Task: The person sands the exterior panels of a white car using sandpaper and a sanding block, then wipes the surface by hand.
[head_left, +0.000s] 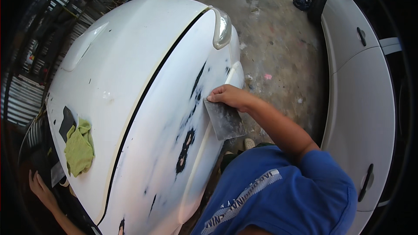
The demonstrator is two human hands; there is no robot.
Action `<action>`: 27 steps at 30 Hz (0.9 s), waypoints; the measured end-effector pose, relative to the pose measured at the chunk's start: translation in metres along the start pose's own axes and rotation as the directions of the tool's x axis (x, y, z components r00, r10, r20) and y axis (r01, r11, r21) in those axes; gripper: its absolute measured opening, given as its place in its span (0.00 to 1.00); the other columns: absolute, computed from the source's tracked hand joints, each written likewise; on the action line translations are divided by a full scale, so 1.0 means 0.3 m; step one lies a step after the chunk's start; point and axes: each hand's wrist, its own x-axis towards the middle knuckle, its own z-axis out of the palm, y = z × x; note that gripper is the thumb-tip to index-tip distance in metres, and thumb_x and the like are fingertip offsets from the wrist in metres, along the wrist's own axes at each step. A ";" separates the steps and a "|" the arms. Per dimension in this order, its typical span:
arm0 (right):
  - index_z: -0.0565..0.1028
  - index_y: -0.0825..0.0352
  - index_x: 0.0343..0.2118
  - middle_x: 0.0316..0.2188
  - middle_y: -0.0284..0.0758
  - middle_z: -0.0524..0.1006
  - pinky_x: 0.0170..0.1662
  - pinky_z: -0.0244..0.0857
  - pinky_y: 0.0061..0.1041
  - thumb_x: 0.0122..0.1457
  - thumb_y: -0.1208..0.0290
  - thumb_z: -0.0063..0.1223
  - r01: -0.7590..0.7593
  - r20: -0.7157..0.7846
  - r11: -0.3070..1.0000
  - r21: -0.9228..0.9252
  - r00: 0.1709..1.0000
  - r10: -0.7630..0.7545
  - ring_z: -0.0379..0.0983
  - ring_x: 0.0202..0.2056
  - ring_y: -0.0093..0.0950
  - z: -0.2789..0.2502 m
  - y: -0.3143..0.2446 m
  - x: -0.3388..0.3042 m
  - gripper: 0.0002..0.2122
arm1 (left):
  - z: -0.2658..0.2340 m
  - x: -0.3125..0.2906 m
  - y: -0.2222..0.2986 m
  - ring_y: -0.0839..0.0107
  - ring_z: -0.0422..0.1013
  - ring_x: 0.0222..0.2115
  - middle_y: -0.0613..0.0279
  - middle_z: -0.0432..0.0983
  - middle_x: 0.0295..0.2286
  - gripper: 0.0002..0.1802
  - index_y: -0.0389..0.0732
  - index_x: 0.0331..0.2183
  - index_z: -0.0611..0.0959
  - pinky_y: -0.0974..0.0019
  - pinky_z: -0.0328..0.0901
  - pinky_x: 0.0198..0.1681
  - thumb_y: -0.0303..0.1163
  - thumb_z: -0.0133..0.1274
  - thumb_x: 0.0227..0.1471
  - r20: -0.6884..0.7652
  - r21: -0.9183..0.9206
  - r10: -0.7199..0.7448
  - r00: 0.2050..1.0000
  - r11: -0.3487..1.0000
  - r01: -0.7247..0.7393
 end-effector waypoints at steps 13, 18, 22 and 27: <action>0.77 0.65 0.42 0.33 0.27 0.78 0.38 0.69 0.22 0.67 0.66 0.51 0.090 -0.035 0.852 0.516 0.996 -0.084 0.73 0.34 0.19 0.038 0.162 -0.119 0.09 | 0.041 -0.060 -0.088 0.51 0.61 0.60 0.45 0.66 0.59 0.23 0.31 0.51 0.79 0.56 0.53 0.64 0.40 0.40 0.70 0.012 -0.019 -0.052 0.999 0.998 0.052; 0.73 0.70 0.54 0.28 0.26 0.75 0.38 0.65 0.20 0.64 0.65 0.56 0.279 0.190 0.948 -0.153 0.950 -0.249 0.70 0.32 0.16 0.086 0.104 -0.197 0.18 | 0.040 -0.043 -0.109 0.50 0.63 0.59 0.43 0.68 0.58 0.22 0.30 0.50 0.79 0.56 0.55 0.63 0.39 0.41 0.69 0.000 -0.040 -0.038 0.999 0.998 0.038; 0.62 0.71 0.64 0.26 0.31 0.75 0.37 0.66 0.24 0.60 0.63 0.59 0.249 0.171 0.936 -0.250 0.963 -0.210 0.71 0.31 0.21 0.081 0.022 -0.234 0.32 | 0.046 -0.033 -0.095 0.49 0.65 0.58 0.41 0.69 0.56 0.22 0.29 0.49 0.80 0.55 0.57 0.62 0.38 0.42 0.69 -0.013 -0.158 -0.072 0.997 0.985 0.069; 0.44 0.69 0.72 0.26 0.31 0.72 0.37 0.64 0.24 0.58 0.67 0.61 0.346 0.160 0.823 -0.450 0.938 -0.307 0.68 0.29 0.23 0.081 -0.009 -0.211 0.44 | 0.042 -0.045 -0.122 0.48 0.65 0.57 0.41 0.70 0.56 0.22 0.28 0.48 0.80 0.55 0.57 0.62 0.38 0.42 0.69 -0.012 -0.083 -0.037 0.999 0.996 0.036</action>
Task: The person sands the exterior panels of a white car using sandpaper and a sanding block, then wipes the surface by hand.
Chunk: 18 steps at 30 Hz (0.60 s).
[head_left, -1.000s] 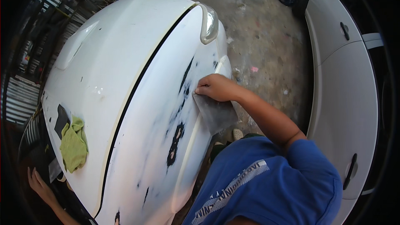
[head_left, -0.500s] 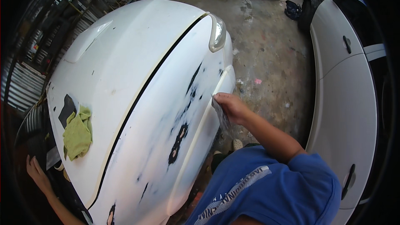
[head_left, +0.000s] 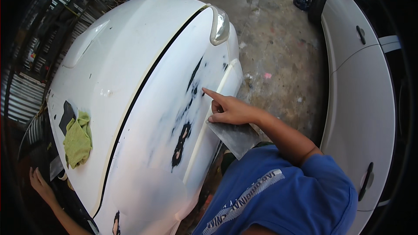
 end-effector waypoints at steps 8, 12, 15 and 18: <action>0.37 0.70 0.71 0.27 0.36 0.74 0.38 0.66 0.27 0.57 0.64 0.62 -0.035 0.034 0.993 -0.113 0.999 0.039 0.73 0.29 0.31 0.035 -0.015 0.012 0.49 | -0.024 0.010 0.104 0.48 0.65 0.57 0.41 0.69 0.56 0.21 0.29 0.48 0.80 0.54 0.57 0.61 0.37 0.42 0.69 -0.030 -0.017 0.034 0.999 0.999 -0.035; 0.37 0.70 0.71 0.28 0.39 0.76 0.38 0.68 0.31 0.57 0.62 0.61 -0.051 0.099 0.962 -0.267 0.992 0.080 0.75 0.30 0.36 0.055 -0.042 -0.003 0.49 | -0.023 0.013 0.118 0.49 0.65 0.57 0.42 0.69 0.56 0.21 0.29 0.47 0.80 0.54 0.57 0.61 0.37 0.43 0.68 -0.001 0.034 0.027 1.000 0.999 -0.027; 0.45 0.69 0.71 0.28 0.39 0.77 0.38 0.68 0.33 0.57 0.61 0.60 -0.034 0.136 0.935 -0.353 0.987 0.087 0.76 0.31 0.38 0.042 -0.048 -0.018 0.45 | -0.026 0.006 0.138 0.49 0.65 0.57 0.43 0.69 0.57 0.21 0.30 0.48 0.80 0.54 0.57 0.61 0.38 0.44 0.68 0.005 0.057 0.023 1.000 0.998 -0.023; 0.56 0.67 0.67 0.30 0.40 0.78 0.40 0.69 0.34 0.57 0.60 0.60 -0.034 0.095 0.937 -0.347 0.993 0.071 0.77 0.32 0.40 0.035 -0.045 -0.027 0.38 | -0.027 -0.003 0.124 0.49 0.65 0.57 0.43 0.69 0.57 0.21 0.30 0.48 0.80 0.54 0.56 0.62 0.38 0.44 0.68 0.000 0.062 0.036 0.999 0.997 -0.036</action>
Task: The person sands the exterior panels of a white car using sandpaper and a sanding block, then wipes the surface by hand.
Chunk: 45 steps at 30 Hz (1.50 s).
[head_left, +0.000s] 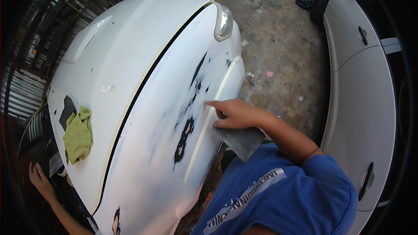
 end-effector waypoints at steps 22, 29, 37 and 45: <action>0.82 0.71 0.39 0.36 0.45 0.80 0.47 0.67 0.31 0.61 0.64 0.58 0.063 -0.509 0.919 0.388 0.846 0.157 0.77 0.40 0.38 0.027 0.129 0.151 0.13 | 0.039 0.009 -0.085 0.50 0.64 0.58 0.44 0.69 0.57 0.20 0.31 0.48 0.81 0.54 0.56 0.62 0.38 0.46 0.67 0.026 0.043 0.029 0.999 0.999 -0.030; 0.82 0.71 0.39 0.37 0.45 0.80 0.47 0.67 0.32 0.61 0.64 0.58 0.049 -0.498 0.914 0.402 0.850 0.173 0.77 0.41 0.39 0.028 0.128 0.155 0.13 | 0.040 0.004 -0.095 0.50 0.65 0.57 0.44 0.69 0.57 0.20 0.31 0.48 0.80 0.54 0.56 0.62 0.38 0.46 0.67 0.015 0.051 0.034 0.999 0.998 -0.035; 0.82 0.72 0.39 0.36 0.45 0.80 0.47 0.67 0.32 0.61 0.64 0.58 0.052 -0.500 0.918 0.392 0.850 0.165 0.77 0.41 0.40 0.022 0.131 0.156 0.14 | 0.035 0.010 -0.064 0.50 0.65 0.57 0.44 0.69 0.57 0.20 0.31 0.47 0.80 0.54 0.56 0.61 0.38 0.46 0.67 0.022 0.052 0.032 0.999 0.998 -0.033; 0.83 0.71 0.38 0.37 0.45 0.80 0.46 0.68 0.34 0.61 0.63 0.57 0.020 -0.485 0.955 0.296 0.864 0.133 0.77 0.40 0.42 -0.002 0.121 0.157 0.14 | 0.030 0.013 -0.058 0.49 0.65 0.57 0.43 0.70 0.56 0.19 0.30 0.47 0.81 0.54 0.57 0.61 0.37 0.47 0.66 0.022 0.044 0.040 0.999 0.998 -0.041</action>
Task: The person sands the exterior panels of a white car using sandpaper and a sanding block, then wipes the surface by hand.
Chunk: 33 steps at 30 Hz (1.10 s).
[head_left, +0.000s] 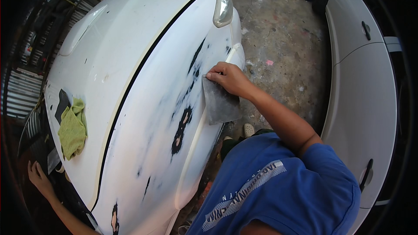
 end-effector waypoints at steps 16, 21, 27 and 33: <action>0.81 0.67 0.34 0.35 0.33 0.79 0.41 0.71 0.34 0.59 0.67 0.56 0.302 0.255 0.866 -0.398 0.943 -0.211 0.78 0.37 0.37 -0.098 -0.057 0.112 0.08 | -0.006 0.016 0.004 0.49 0.65 0.57 0.44 0.69 0.57 0.19 0.31 0.47 0.80 0.54 0.57 0.61 0.36 0.47 0.67 -0.015 0.018 0.029 0.999 0.999 -0.029; 0.83 0.63 0.36 0.36 0.37 0.80 0.42 0.71 0.34 0.60 0.64 0.56 0.244 0.206 0.912 -0.330 0.961 -0.182 0.78 0.36 0.39 -0.077 -0.051 0.086 0.10 | -0.024 0.017 0.022 0.49 0.65 0.57 0.44 0.69 0.57 0.19 0.31 0.48 0.80 0.53 0.57 0.61 0.36 0.47 0.67 -0.003 0.024 0.007 1.000 1.000 -0.007; 0.81 0.68 0.33 0.28 0.33 0.80 0.38 0.71 0.25 0.63 0.65 0.57 -0.014 0.216 1.000 0.009 0.976 0.012 0.77 0.32 0.26 -0.055 -0.010 0.083 0.11 | -0.013 0.010 -0.006 0.50 0.65 0.57 0.45 0.69 0.57 0.19 0.31 0.48 0.81 0.53 0.56 0.62 0.37 0.47 0.66 -0.018 0.029 0.004 1.000 1.000 -0.004; 0.80 0.63 0.33 0.25 0.28 0.79 0.29 0.69 0.23 0.63 0.67 0.57 -0.623 0.507 0.489 0.610 0.782 0.363 0.74 0.27 0.20 -0.001 0.032 0.048 0.06 | 0.010 -0.005 -0.022 0.50 0.65 0.57 0.45 0.69 0.57 0.19 0.32 0.48 0.81 0.54 0.56 0.62 0.37 0.47 0.66 -0.006 0.013 -0.006 1.000 1.000 0.006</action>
